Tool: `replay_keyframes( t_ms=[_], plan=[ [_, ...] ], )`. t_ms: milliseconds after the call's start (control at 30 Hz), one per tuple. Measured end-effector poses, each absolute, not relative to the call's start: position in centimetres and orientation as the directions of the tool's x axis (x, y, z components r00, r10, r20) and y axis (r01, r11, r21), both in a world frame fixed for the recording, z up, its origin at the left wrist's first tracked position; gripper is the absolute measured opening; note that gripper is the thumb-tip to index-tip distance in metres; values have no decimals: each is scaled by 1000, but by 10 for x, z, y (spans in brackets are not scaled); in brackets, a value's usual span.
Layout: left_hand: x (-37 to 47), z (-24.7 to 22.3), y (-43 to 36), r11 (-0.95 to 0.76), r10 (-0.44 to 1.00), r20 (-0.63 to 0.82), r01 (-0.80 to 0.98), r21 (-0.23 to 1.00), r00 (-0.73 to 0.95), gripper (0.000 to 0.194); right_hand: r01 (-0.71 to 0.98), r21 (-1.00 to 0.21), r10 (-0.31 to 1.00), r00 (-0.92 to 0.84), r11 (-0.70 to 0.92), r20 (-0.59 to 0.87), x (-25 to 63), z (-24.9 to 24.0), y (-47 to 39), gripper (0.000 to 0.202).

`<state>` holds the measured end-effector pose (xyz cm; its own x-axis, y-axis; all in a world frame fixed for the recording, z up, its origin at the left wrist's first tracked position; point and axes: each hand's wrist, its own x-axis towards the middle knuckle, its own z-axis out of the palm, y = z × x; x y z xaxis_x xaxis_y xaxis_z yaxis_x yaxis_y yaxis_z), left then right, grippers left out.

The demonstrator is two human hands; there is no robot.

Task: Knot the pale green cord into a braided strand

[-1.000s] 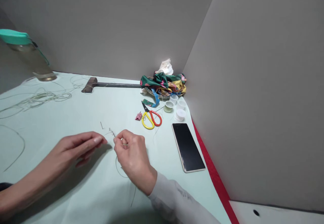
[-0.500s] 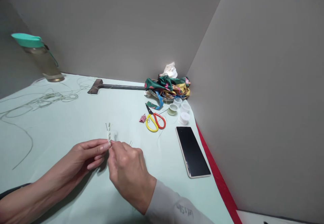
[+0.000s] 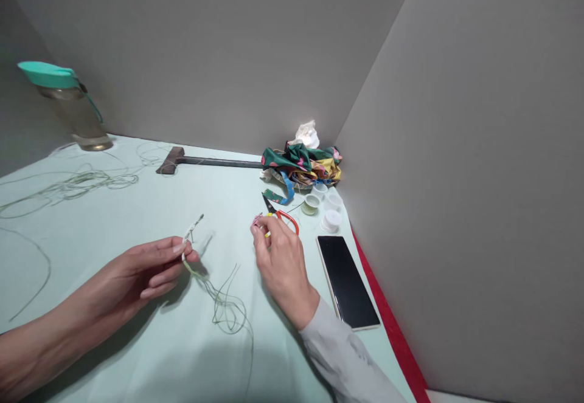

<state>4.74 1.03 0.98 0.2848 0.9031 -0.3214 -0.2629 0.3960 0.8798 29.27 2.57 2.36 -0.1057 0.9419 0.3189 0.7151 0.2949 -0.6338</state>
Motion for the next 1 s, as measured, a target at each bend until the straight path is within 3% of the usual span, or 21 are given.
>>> replay_keyframes(
  t_ms=[267,567,833,1000],
  plan=[
    [47,37,19,425,895,-348,-298,855,278,37,837,-533,991,-78,123,106,284,20,72,28],
    [45,31,18,397,903,-322,-272,876,284,36,871,-490,997,11,28,76,285,11,80,29],
    [43,26,19,294,949,-270,-147,944,163,36,664,-713,974,-158,226,161,265,28,47,27],
    [42,24,16,212,975,-204,-105,972,84,35,425,-886,955,-289,184,59,255,34,33,35]
  ],
)
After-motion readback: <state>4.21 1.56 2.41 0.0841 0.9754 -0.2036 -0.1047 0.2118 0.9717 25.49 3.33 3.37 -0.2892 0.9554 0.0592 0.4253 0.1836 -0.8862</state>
